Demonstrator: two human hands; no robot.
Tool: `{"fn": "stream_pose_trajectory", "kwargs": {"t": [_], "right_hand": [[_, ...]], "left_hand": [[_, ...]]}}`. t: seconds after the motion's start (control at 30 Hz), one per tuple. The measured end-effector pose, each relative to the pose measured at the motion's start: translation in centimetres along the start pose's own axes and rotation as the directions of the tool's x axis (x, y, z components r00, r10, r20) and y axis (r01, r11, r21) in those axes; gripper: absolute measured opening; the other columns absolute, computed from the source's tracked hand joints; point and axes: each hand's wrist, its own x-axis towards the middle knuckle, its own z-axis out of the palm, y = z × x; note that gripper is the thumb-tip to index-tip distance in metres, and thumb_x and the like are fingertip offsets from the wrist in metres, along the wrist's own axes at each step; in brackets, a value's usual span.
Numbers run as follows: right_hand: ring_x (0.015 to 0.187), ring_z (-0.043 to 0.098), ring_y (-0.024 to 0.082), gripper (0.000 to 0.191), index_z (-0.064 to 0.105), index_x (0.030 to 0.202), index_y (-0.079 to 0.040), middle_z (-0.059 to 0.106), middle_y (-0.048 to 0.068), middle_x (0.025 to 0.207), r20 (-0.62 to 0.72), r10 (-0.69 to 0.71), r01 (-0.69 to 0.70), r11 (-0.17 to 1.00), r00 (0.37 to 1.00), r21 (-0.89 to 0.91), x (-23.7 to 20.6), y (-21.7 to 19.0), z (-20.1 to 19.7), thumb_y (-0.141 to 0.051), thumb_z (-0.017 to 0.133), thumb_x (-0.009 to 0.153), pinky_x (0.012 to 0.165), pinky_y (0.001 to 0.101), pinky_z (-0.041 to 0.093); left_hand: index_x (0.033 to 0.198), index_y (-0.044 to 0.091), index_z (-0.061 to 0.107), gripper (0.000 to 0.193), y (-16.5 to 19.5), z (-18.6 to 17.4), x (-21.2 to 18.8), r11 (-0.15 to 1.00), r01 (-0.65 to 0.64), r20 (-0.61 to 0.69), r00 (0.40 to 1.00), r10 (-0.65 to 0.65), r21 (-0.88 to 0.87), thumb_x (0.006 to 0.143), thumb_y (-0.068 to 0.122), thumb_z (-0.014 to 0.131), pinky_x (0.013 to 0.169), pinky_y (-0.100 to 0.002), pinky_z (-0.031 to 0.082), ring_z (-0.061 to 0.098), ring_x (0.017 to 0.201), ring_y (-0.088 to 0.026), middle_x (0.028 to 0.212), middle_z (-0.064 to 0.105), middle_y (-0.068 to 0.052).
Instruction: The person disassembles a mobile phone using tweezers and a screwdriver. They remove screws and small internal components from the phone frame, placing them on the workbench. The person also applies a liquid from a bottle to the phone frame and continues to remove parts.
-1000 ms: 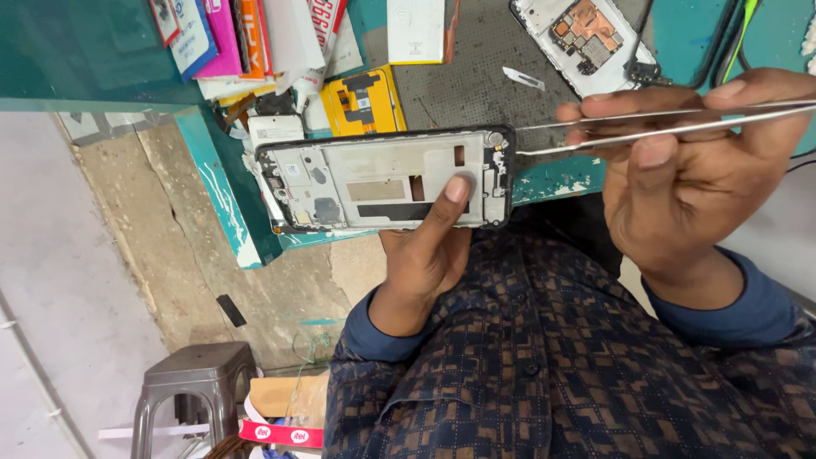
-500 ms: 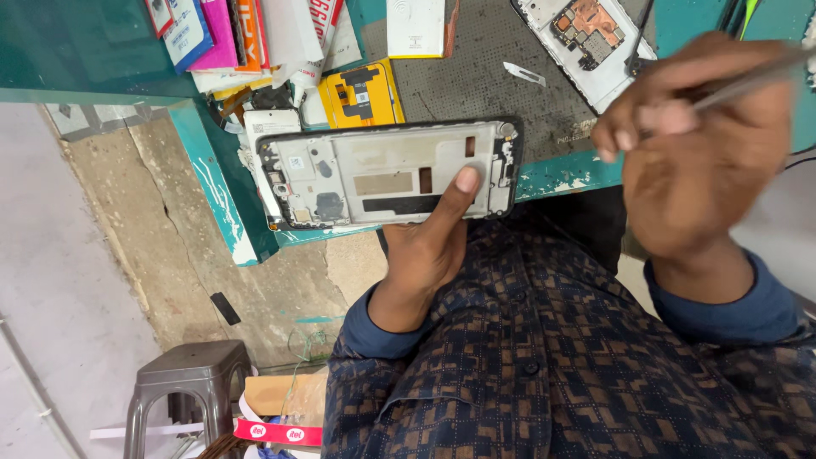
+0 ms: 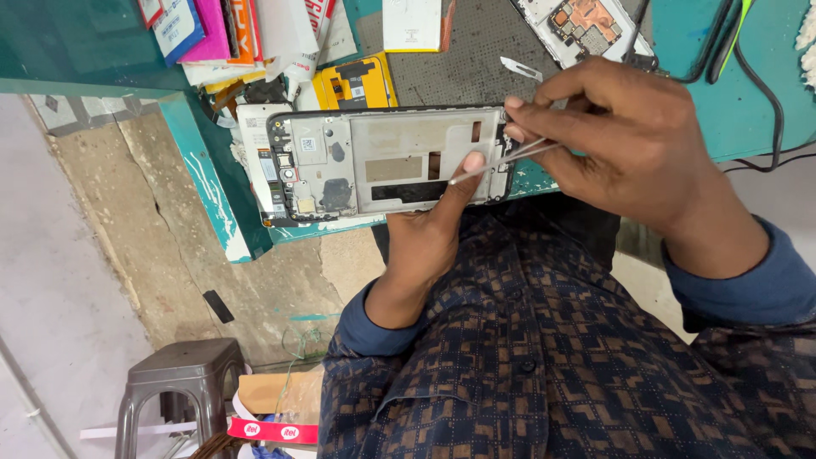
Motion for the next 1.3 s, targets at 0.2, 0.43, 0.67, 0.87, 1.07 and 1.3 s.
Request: {"fn": "stream_pose_trajectory", "kwargs": {"t": [0.2, 0.43, 0.67, 0.87, 1.07, 1.3], "right_hand": [[0.073, 0.067, 0.016, 0.023, 0.077, 0.109, 0.002, 0.069, 0.012, 0.095, -0.169, 0.004, 0.005, 0.999, 0.986, 0.053, -0.1, -0.7, 1.4, 0.001, 0.087, 0.088, 0.057, 0.0276, 0.053], [0.089, 0.07, 0.015, 0.018, 0.07, 0.114, 0.003, 0.066, 0.013, 0.108, -0.118, 0.246, -0.196, 0.924, 0.962, 0.327, -1.1, -0.8, 1.9, 0.002, 0.08, 0.099, 0.07, 0.0255, 0.059], [0.079, 0.064, 0.008, 0.018, 0.065, 0.115, 0.002, 0.063, 0.01, 0.109, -0.042, 0.309, -0.244, 0.819, 0.95, 0.519, -1.2, 0.4, 2.9, 0.002, 0.079, 0.103, 0.063, 0.0221, 0.05], [0.092, 0.068, 0.019, 0.029, 0.067, 0.118, 0.007, 0.061, 0.021, 0.111, -0.16, 0.223, -0.149, 0.913, 0.961, 0.381, -0.9, -0.4, 2.7, 0.011, 0.078, 0.092, 0.071, 0.0293, 0.058], [0.079, 0.061, 0.015, 0.018, 0.067, 0.126, 0.0, 0.067, 0.013, 0.11, -0.336, 0.336, -0.087, 0.809, 0.88, 0.582, -1.2, -1.2, 4.3, -0.004, 0.074, 0.11, 0.063, 0.0275, 0.048], [0.052, 0.041, 0.0, 0.033, 0.068, 0.121, 0.003, 0.077, 0.01, 0.105, 0.278, 0.722, -0.236, -0.162, 0.634, 0.958, -2.5, -0.4, 5.4, -0.023, 0.053, 0.107, 0.047, 0.0192, 0.032]], "left_hand": [[0.122, -0.003, 0.071, 0.024, 0.2, 0.0, 0.0, 0.999, 0.031, -0.005, 1.0, -0.031, -0.012, 0.103, 0.01, 0.074, 0.091, -0.026, 0.054, 0.066, 0.101, -0.012, 0.114, 0.073, -0.006], [0.123, -0.001, 0.07, 0.025, 0.5, 0.1, 0.0, 0.999, 0.019, -0.023, 1.0, -0.018, 0.028, 0.102, 0.011, 0.075, 0.094, -0.027, 0.055, 0.067, 0.105, -0.014, 0.116, 0.072, -0.006], [0.123, 0.0, 0.07, 0.025, 0.3, 0.5, 0.4, 1.0, 0.012, -0.043, 0.999, -0.011, 0.025, 0.101, 0.012, 0.075, 0.095, -0.028, 0.055, 0.067, 0.105, -0.014, 0.116, 0.072, -0.006], [0.123, -0.001, 0.07, 0.025, 0.1, 0.0, 0.2, 0.998, 0.003, -0.04, 0.999, 0.0, 0.07, 0.102, 0.012, 0.074, 0.094, -0.027, 0.055, 0.068, 0.104, -0.014, 0.115, 0.073, -0.005], [0.106, 0.003, 0.062, 0.015, 0.6, 0.7, 0.7, 0.824, -0.452, 0.109, 0.89, 0.443, 0.343, 0.105, 0.012, 0.074, 0.094, -0.026, 0.056, 0.068, 0.108, -0.014, 0.129, 0.072, -0.008], [0.087, 0.011, 0.056, 0.03, 3.2, -1.8, 3.3, -0.02, -0.827, 0.702, 0.463, 0.542, 0.561, 0.101, 0.012, 0.083, 0.099, -0.04, 0.055, 0.061, 0.121, -0.024, 0.141, 0.064, -0.005]]}}
